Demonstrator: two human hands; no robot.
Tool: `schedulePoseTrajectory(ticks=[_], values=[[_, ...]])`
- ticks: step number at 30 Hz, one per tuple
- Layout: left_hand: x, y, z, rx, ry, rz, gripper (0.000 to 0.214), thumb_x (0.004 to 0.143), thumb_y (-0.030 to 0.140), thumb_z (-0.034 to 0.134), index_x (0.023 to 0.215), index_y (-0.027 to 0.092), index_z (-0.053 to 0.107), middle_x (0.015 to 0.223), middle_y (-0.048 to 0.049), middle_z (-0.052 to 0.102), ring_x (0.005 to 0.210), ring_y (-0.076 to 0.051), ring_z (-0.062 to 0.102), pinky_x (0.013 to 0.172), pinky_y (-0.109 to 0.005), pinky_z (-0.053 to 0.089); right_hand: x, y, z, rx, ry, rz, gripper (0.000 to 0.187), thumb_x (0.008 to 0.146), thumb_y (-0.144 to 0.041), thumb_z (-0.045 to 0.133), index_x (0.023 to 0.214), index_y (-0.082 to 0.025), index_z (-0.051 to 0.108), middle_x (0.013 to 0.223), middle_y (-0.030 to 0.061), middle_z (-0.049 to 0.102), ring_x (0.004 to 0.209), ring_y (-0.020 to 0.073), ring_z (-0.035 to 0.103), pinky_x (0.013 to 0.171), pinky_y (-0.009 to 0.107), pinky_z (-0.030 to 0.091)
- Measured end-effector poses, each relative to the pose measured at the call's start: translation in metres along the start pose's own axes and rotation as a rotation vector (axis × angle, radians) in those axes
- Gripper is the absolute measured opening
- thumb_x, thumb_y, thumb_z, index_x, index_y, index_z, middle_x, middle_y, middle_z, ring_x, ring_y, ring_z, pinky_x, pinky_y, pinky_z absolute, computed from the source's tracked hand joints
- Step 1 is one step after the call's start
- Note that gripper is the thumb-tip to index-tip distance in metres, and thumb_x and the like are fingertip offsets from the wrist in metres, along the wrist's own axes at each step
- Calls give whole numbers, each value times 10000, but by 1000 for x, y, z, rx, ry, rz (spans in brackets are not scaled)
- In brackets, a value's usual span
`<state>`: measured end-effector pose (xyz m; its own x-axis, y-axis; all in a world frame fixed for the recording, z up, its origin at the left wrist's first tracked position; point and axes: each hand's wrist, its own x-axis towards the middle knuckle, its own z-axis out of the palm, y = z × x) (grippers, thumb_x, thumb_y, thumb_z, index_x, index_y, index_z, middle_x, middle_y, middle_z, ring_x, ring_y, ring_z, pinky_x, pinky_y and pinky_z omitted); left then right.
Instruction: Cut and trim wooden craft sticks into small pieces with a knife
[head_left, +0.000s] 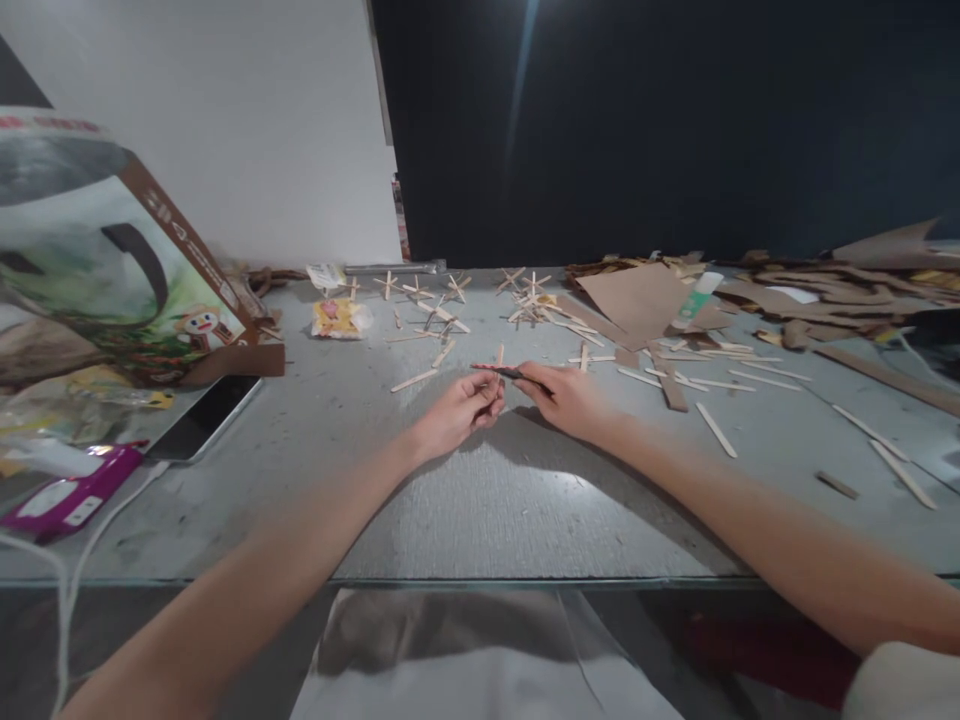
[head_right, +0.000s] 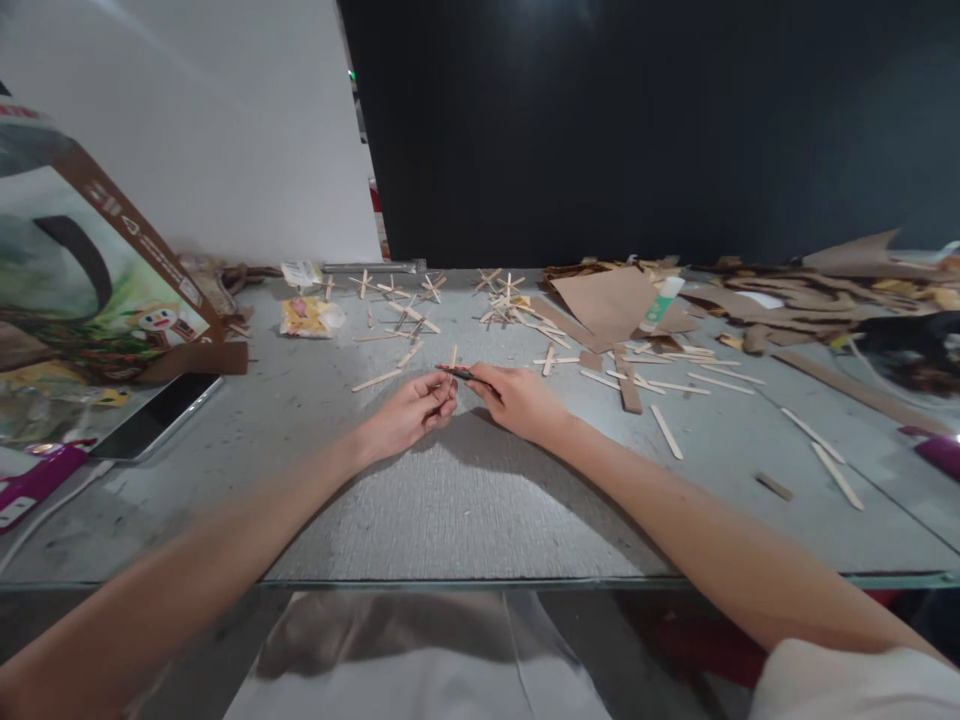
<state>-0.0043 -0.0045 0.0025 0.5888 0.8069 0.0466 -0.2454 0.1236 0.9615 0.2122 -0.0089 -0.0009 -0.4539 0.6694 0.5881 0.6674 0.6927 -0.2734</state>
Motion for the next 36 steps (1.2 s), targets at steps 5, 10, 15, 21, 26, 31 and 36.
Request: schedulePoseTrajectory(ticks=[5, 10, 15, 21, 26, 31, 36], values=[[1, -1, 0, -11, 23, 27, 313, 887, 388, 798, 813, 179, 576, 666, 43, 526, 522, -62, 371, 526, -204, 267, 8, -6, -8, 154, -84, 115, 244, 1043, -375, 480, 875, -235, 589, 607, -39, 519, 529, 144, 457, 568, 274, 309], [1, -2, 1, 19, 43, 35, 344, 899, 423, 793, 804, 187, 561, 665, 42, 518, 529, -68, 384, 530, -204, 277, 14, -10, -12, 269, -135, 146, 252, 1008, -382, 497, 818, -231, 563, 610, -43, 512, 564, 145, 441, 574, 272, 311], [0, -1, 3, 68, 42, 54, 388, 874, 492, 806, 800, 188, 577, 668, 36, 525, 540, -79, 380, 521, -212, 268, 13, -11, -13, 410, -172, 254, 309, 979, -461, 561, 778, -226, 541, 590, -49, 486, 548, 134, 425, 540, 261, 294], [0, 3, 8, 143, 28, 94, 387, 896, 545, 772, 834, 186, 640, 656, 32, 533, 519, -85, 385, 502, -233, 275, 7, -11, -22, 1013, -387, 558, 427, 918, -643, 670, 971, -224, 603, 587, -92, 422, 418, 77, 260, 412, 231, 198], [0, 4, 10, 214, 89, 118, 359, 915, 533, 756, 864, 192, 656, 643, 23, 578, 497, -90, 426, 497, -247, 307, 7, -14, -27, 1060, -271, 582, 474, 857, -663, 759, 896, -216, 607, 589, -82, 469, 416, 69, 341, 399, 220, 242], [0, 2, 11, 288, 112, 157, 285, 929, 456, 742, 904, 190, 643, 646, 29, 618, 487, -90, 482, 511, -244, 352, 8, -25, -21, 883, -50, 605, 483, 821, -673, 791, 874, -225, 621, 532, -85, 459, 411, 88, 363, 399, 242, 264], [-1, 2, 14, 406, 81, 135, 204, 912, 343, 742, 846, 183, 634, 637, 37, 626, 488, -87, 508, 526, -234, 372, 10, -32, -15, 713, -19, 590, 488, 759, -665, 837, 811, -212, 666, 496, -77, 439, 428, 97, 356, 402, 257, 231]])
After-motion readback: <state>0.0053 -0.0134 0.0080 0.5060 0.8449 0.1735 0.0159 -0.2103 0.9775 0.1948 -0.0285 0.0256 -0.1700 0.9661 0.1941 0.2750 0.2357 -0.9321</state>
